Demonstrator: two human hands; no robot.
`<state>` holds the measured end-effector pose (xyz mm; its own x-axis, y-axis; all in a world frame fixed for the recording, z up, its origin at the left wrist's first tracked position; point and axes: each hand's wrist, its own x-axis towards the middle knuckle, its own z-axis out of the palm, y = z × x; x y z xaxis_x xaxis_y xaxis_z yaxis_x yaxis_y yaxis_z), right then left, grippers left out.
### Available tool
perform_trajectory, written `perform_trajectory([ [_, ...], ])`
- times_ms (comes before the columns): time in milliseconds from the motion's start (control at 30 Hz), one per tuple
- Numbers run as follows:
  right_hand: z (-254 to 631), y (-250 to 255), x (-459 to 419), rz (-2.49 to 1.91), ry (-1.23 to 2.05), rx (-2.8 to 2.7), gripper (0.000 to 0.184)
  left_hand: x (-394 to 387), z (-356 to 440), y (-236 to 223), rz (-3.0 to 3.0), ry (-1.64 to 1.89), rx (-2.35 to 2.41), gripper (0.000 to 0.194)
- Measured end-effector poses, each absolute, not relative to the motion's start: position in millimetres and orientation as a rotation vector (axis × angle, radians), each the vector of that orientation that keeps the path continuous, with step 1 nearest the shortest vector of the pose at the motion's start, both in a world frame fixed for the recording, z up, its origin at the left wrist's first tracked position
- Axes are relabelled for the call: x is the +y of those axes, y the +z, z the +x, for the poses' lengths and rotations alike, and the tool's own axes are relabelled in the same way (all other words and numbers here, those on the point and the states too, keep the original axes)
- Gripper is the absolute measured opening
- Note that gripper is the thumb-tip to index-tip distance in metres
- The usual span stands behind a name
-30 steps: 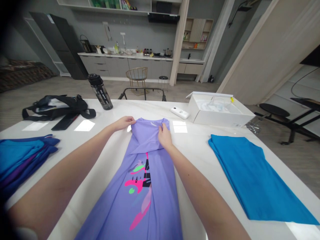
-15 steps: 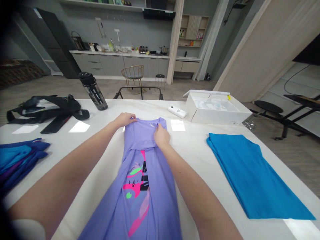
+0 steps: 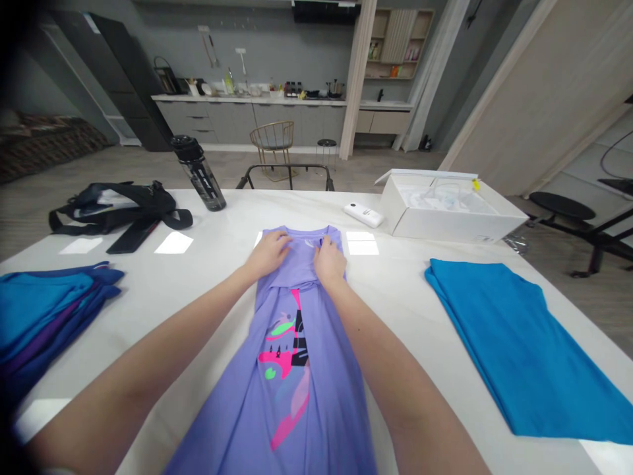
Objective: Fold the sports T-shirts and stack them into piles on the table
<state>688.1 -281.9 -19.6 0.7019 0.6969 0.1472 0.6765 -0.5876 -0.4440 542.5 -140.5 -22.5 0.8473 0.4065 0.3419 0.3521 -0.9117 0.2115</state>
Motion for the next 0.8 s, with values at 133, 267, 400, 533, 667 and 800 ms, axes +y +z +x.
perform_trajectory([
  [133, 667, -14, -296, -2.318, -0.109, -1.424, 0.039, -172, 532, -37, 2.817, 0.358, 0.367, 0.036],
  [267, 652, -17, -317, -2.261, 0.065, -1.686, 0.030, -189, 510, -40, 2.765, 0.331, 0.480, 0.043],
  [400, 646, -20, -338, -2.274, 0.095, -1.661, 0.030, -224, 470, -27, 2.757, 0.300, 0.739, 0.057],
  [533, 621, -14, -356, -2.260, -0.003, -1.691, 0.032, -275, 435, -15, 2.745, 0.307, 0.986, 0.047],
  [667, 574, -4, -373, -2.107, 0.105, -1.790, 0.032, -315, 417, -10, 2.653, 0.309, 1.131, 0.039],
  [800, 532, -1, -394, -2.009, 0.317, -1.730, 0.036, -339, 397, -1, 2.511, 0.261, 1.235, 0.041],
])
